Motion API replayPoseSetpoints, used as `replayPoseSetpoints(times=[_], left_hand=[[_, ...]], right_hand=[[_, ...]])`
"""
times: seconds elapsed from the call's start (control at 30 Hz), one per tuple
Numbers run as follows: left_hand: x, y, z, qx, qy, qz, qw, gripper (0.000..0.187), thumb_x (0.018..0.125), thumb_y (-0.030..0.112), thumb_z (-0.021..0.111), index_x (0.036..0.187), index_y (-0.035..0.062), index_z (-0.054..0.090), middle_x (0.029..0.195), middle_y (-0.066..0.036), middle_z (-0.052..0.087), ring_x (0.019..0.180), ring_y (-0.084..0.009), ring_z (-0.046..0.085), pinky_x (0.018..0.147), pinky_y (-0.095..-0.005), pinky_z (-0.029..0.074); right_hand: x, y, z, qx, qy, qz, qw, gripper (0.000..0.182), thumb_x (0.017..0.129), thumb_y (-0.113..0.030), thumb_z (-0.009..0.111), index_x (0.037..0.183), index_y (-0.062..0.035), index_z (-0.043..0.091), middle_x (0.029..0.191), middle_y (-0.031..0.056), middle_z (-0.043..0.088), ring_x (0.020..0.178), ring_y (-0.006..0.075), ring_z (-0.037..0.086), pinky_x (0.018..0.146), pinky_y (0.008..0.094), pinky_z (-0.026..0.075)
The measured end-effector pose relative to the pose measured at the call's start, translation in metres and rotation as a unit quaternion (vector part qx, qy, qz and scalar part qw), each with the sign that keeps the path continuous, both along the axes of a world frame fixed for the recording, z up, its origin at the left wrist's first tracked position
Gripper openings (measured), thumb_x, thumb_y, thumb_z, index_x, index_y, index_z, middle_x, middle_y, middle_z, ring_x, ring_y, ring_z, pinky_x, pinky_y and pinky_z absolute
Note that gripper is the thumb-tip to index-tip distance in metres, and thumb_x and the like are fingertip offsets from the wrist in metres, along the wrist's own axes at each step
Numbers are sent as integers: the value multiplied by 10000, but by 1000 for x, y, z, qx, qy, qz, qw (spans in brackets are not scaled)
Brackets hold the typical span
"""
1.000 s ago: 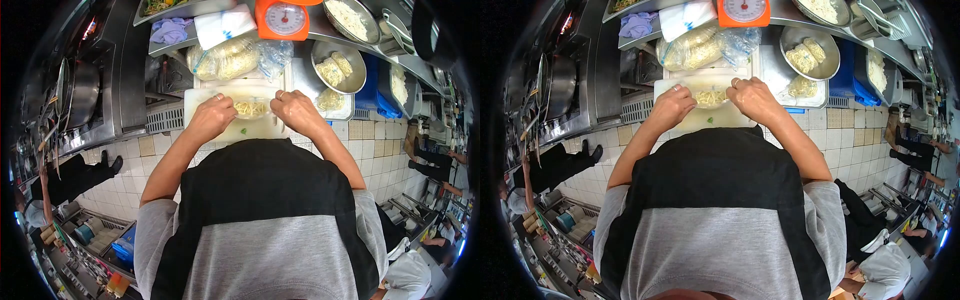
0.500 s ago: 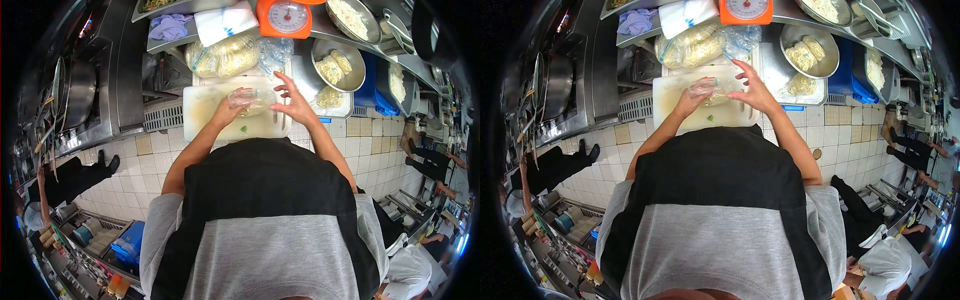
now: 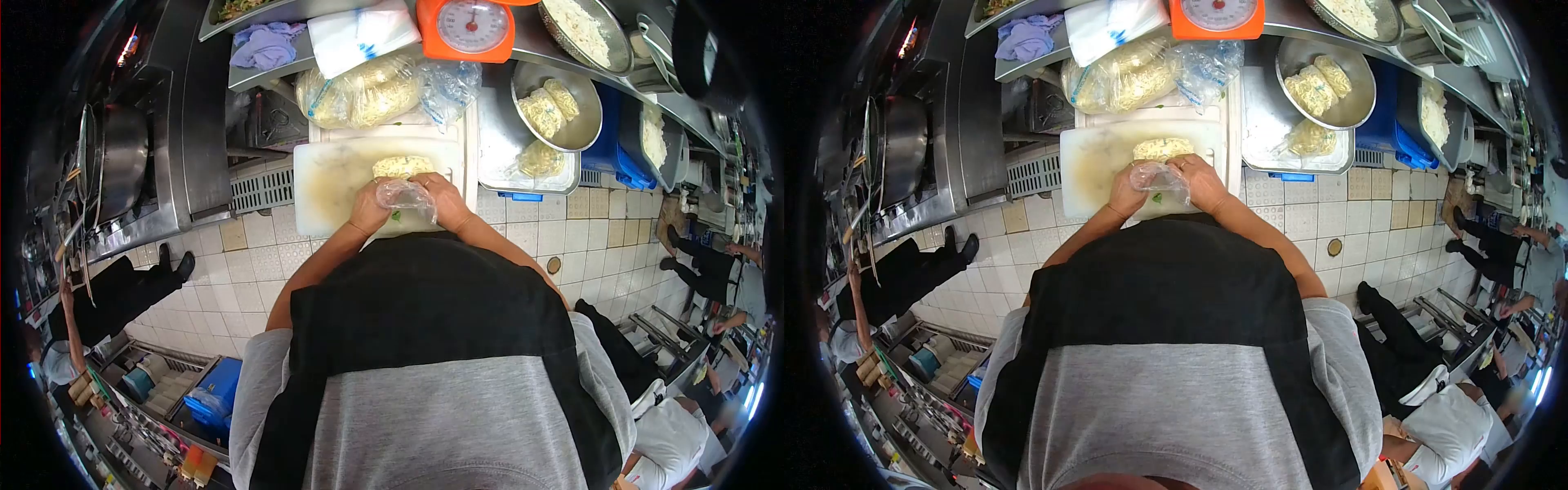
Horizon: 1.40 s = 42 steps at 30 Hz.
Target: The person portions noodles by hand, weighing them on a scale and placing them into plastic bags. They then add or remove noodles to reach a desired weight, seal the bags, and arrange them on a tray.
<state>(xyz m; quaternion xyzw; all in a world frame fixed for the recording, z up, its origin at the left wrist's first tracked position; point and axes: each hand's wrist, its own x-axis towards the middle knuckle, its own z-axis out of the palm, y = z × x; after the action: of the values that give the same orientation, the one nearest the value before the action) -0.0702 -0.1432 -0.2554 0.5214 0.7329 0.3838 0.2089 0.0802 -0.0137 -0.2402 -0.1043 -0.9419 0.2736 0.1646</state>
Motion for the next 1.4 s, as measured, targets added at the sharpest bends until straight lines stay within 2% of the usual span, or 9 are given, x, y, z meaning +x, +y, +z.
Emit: replayPoseSetpoints(times=[0.3, 0.63, 0.8, 0.93, 1.03, 1.13, 1.2, 1.3, 1.4], left_hand=[[4, 48, -26, 10, 138, 89, 986, 185, 783, 114, 569, 939, 61, 652, 949, -149, 623, 894, -335, 578, 807, -410, 466], [-21, 86, -58, -66, 218, 106, 968, 202, 835, 210, 565, 912, 59, 674, 872, -177, 635, 883, -368, 553, 795, -442, 424], [-15, 104, -15, -181, 85, 200, 959, 250, 874, 231, 525, 873, 37, 682, 704, -207, 627, 711, -370, 578, 743, -447, 445], [-8, 105, 7, -74, 180, 101, 976, 237, 893, 191, 501, 867, 31, 675, 753, -209, 632, 755, -376, 587, 725, -434, 455], [2, 112, 30, 54, 168, 114, 978, 244, 919, 206, 501, 902, 22, 659, 753, -184, 635, 761, -337, 602, 708, -394, 467], [22, 120, 54, 80, -154, 183, 968, 259, 936, 241, 519, 950, 11, 639, 763, -113, 641, 739, -230, 593, 686, -327, 468], [31, 124, 60, 56, -490, 203, 846, 260, 949, 238, 526, 932, 7, 644, 811, -45, 629, 724, -130, 568, 685, -294, 468], [48, 128, 83, 66, -591, 203, 778, 294, 941, 250, 544, 928, -27, 642, 831, -20, 601, 717, -115, 537, 649, -277, 447], [53, 140, 81, 86, -515, 210, 827, 286, 936, 232, 551, 931, -38, 646, 821, -22, 608, 704, -114, 535, 652, -274, 448]], right_hand=[[-23, 5, -25, -53, -31, -143, 988, 119, 815, -118, 582, 916, -58, 596, 830, 181, 615, 702, 343, 603, 587, 447, 487], [-53, 24, -44, -139, -55, -238, 960, 228, 897, -273, 503, 934, -57, 564, 761, 220, 600, 732, 387, 590, 649, 463, 489], [-50, 41, -19, -149, -8, -297, 943, 305, 915, -328, 470, 994, -59, 589, 812, 257, 601, 816, 406, 589, 752, 489, 470], [-47, 48, -19, -293, -140, -268, 907, 460, 940, -428, 383, 1001, -38, 620, 894, 266, 615, 872, 429, 580, 820, 479, 451], [-33, 51, 28, -289, 6, -290, 912, 449, 954, -394, 387, 944, -15, 628, 878, 232, 621, 829, 421, 584, 756, 448, 461], [-23, 57, 58, -243, 157, -302, 908, 308, 941, -261, 466, 866, 5, 600, 786, 196, 586, 751, 382, 570, 673, 420, 451], [-11, 59, 80, -195, 145, -276, 930, 280, 926, -242, 481, 831, -1, 588, 775, 189, 576, 743, 385, 566, 667, 435, 450], [7, 60, 93, -138, 138, -249, 949, 230, 899, -206, 524, 792, -11, 577, 753, 172, 554, 733, 370, 564, 659, 439, 451], [21, 63, 101, -160, 144, -245, 945, 168, 873, -170, 575, 858, -2, 570, 790, 177, 563, 752, 366, 570, 681, 420, 463]])
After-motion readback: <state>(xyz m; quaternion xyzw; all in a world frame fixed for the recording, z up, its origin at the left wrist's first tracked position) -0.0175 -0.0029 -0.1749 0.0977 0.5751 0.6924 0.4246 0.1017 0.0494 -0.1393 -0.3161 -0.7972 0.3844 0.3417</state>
